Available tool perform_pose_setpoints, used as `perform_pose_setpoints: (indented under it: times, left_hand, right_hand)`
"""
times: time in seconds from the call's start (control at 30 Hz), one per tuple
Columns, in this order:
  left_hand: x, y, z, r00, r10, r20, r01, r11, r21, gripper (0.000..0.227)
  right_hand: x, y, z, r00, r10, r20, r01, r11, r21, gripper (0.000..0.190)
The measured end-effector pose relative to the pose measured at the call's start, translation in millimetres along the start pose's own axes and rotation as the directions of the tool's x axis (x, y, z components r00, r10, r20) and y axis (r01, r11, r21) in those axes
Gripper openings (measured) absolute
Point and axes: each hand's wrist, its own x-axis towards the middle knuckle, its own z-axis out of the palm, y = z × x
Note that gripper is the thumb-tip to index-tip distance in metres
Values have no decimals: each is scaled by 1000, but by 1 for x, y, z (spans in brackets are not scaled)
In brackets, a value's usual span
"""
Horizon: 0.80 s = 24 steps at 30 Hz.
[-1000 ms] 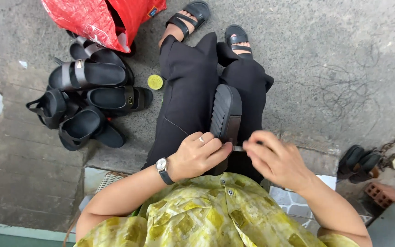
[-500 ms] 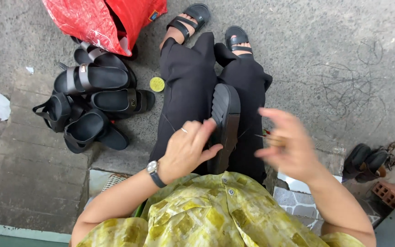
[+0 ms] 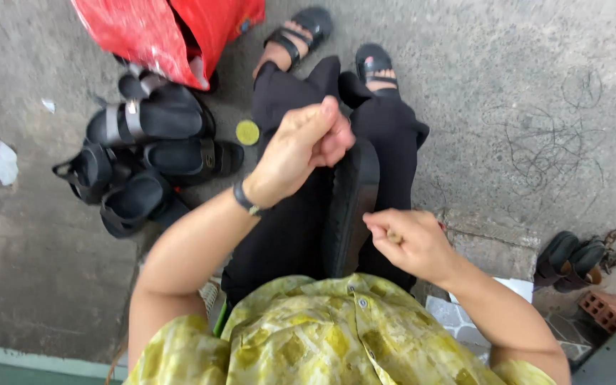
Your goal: A person is manually stitching the sole of a shoe using a stitching awl and thread while sitting on the ground.
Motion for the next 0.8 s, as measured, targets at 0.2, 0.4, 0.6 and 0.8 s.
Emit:
perform_pose_setpoints:
  times: [0.2, 0.4, 0.6, 0.8]
  left_hand:
    - [-28, 47, -21, 806, 497, 322, -411, 80, 908, 23]
    - [-76, 4, -1, 799, 358, 483, -577, 235, 782, 75]
    - [-83, -13, 3, 842, 247, 480, -537, 305, 786, 90]
    - [-76, -24, 0, 839, 283, 464, -537, 300, 788, 90]
  right_hand:
    - [-14, -6, -18, 964, -216, 154, 263, 846, -463, 36]
    - [-15, -10, -22, 933, -219, 286, 359, 645, -675, 45]
    - [-11, -18, -26, 927, -184, 327, 371, 574, -730, 47]
    - [-8, -25, -25, 919, -199, 341, 395, 435, -810, 48]
